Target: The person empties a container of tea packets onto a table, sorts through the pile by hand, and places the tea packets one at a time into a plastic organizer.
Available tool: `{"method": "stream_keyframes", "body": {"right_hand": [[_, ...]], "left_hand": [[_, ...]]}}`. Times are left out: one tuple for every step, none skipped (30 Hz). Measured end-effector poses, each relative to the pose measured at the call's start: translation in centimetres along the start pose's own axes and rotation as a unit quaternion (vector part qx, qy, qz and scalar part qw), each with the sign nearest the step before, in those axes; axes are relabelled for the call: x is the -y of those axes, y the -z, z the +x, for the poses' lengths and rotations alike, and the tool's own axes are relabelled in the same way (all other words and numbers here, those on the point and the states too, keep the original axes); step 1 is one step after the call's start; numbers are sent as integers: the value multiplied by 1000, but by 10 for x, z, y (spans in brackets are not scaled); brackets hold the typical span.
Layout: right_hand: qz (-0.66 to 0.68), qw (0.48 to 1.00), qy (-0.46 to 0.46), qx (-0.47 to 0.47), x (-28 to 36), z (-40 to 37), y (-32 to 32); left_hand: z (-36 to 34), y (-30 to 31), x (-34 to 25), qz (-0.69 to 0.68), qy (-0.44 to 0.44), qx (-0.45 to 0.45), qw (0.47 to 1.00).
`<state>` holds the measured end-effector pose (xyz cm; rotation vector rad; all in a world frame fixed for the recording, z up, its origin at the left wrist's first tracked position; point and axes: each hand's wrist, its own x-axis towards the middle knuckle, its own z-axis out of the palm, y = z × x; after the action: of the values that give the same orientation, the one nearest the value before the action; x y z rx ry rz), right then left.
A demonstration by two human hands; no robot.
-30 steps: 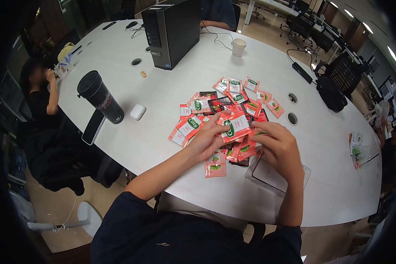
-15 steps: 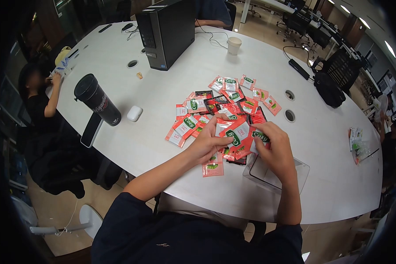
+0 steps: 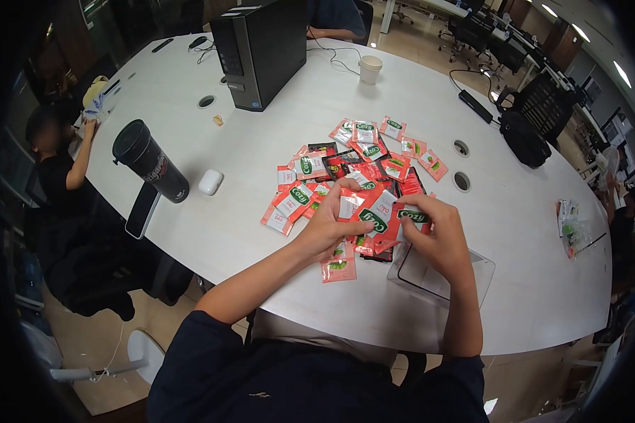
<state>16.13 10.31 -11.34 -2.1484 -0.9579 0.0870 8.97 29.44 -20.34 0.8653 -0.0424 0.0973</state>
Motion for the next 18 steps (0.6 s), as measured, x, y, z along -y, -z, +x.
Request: {"method": "stream_keyframes", "body": {"right_hand": [[1, 1000, 0, 1, 1, 0, 1], [-31, 999, 16, 0, 3, 0, 3], [-62, 998, 32, -1, 4, -1, 5], [-62, 998, 31, 1, 4, -2, 5], [-77, 996, 47, 27, 3, -3, 5], [-92, 992, 63, 53, 3, -4, 5], [-89, 993, 61, 56, 1, -4, 4], [-76, 993, 80, 42, 0, -3, 2], [-61, 993, 96, 30, -2, -2, -2], [-50, 996, 77, 18, 5, 0, -2], [-48, 994, 96, -12, 3, 7, 0], [-45, 993, 106, -36, -3, 3, -4], [-30, 996, 84, -19, -4, -11, -12], [2, 997, 72, -17, -4, -11, -12], [23, 996, 80, -32, -3, 2, -6], [10, 998, 66, -15, -4, 1, -8], [0, 999, 46, 11, -8, 0, -10], [-20, 999, 30, 25, -6, -1, -11]], "left_hand": [[-1, -4, -4, -2, 40, -10, 999], [-1, -6, -7, -4, 80, -21, 997], [0, -5, -6, -5, 81, -23, 996], [1, -2, -4, 9, 91, -14, 996], [1, 1, -1, 23, 101, -5, 995], [2, 3, 2, 22, 103, -7, 994], [3, 4, 6, 65, 70, 15, 995], [3, 4, 10, 107, 40, 35, 993], [2, 5, 10, 168, 34, 19, 985], [3, 5, 10, 165, 44, -5, 985], [3, 5, 11, 121, 43, -22, 991], [-2, -8, 0, 82, 30, -37, 995], [-6, -10, 0, 23, 32, -42, 998], [1, -9, -5, -27, 11, -31, 999], [2, -2, 1, -37, -15, -30, 999], [2, 2, 3, -48, 2, -51, 998], [2, -2, 2, -40, -20, -66, 997], [5, 2, 9, -34, -52, -76, 995]]}}
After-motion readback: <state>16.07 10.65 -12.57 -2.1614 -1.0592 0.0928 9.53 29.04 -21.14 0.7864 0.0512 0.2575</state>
